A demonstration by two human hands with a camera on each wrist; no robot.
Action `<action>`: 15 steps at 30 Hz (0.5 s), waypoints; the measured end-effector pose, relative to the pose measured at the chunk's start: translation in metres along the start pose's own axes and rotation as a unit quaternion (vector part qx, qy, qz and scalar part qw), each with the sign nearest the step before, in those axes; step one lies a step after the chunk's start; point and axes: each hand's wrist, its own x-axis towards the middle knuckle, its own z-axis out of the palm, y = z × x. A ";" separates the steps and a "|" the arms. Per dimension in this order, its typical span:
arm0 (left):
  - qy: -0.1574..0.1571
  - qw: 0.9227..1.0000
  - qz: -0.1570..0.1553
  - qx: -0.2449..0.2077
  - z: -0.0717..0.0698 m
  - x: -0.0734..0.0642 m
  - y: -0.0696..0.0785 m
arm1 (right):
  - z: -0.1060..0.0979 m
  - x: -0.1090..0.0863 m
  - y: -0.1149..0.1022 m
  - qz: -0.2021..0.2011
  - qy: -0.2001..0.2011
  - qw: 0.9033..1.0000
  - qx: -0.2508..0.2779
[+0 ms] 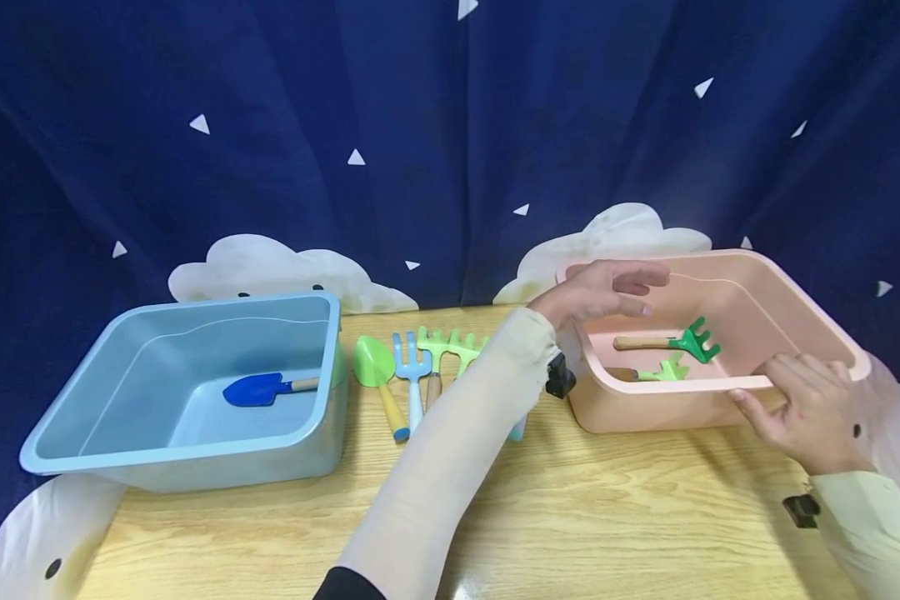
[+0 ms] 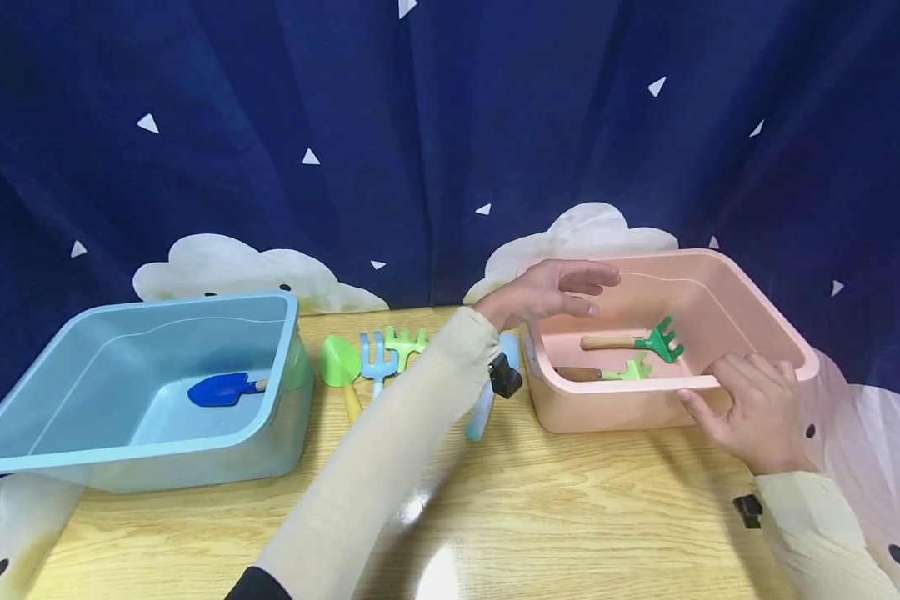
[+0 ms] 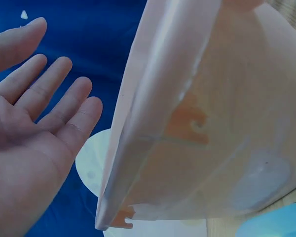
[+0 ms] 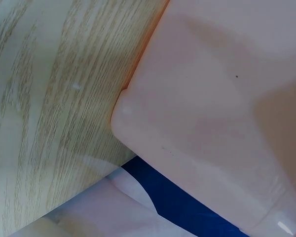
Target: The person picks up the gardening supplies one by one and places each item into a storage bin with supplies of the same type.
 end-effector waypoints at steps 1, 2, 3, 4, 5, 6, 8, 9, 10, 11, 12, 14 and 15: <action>-0.005 1.000 0.002 -0.004 0.000 -0.001 0.000 | 0.000 0.000 0.000 0.002 0.006 1.000 0.003; -0.008 1.000 0.003 -0.006 0.000 -0.002 0.001 | 0.001 0.000 -0.001 0.003 0.010 1.000 0.006; -0.010 1.000 0.002 -0.009 0.000 -0.005 0.004 | 0.001 0.001 -0.001 0.002 0.015 1.000 0.008; -0.013 1.000 0.003 -0.009 0.000 -0.006 0.004 | 0.002 0.001 -0.001 0.001 0.020 1.000 0.009; -0.016 1.000 0.005 -0.009 0.000 -0.008 0.005 | 0.002 0.001 -0.001 0.001 0.025 1.000 0.009; -0.015 1.000 0.006 -0.008 0.000 -0.009 0.005 | 0.002 0.001 -0.001 0.002 0.024 1.000 0.009; -0.017 1.000 0.010 -0.004 0.001 -0.010 0.006 | 0.002 0.001 -0.001 0.002 0.022 1.000 0.007; -0.018 1.000 0.015 -0.004 0.001 -0.011 0.005 | 0.002 0.001 -0.001 0.003 0.019 1.000 0.007; -0.021 1.000 0.021 -0.004 0.001 -0.010 0.003 | 0.001 0.001 -0.002 0.004 0.012 1.000 0.004; -0.023 0.999 0.025 -0.001 0.001 -0.011 0.002 | 0.001 0.000 -0.002 0.005 0.007 1.000 0.003; -0.025 0.999 0.031 0.003 0.002 -0.012 0.001 | 0.000 0.000 -0.002 0.006 0.005 1.000 0.002; -0.031 0.999 0.037 0.008 0.002 -0.015 0.000 | 0.000 0.001 -0.002 0.007 0.003 1.000 0.002; -0.031 0.999 0.035 0.006 0.002 -0.016 0.000 | -0.001 0.001 -0.002 0.008 -0.002 1.000 0.001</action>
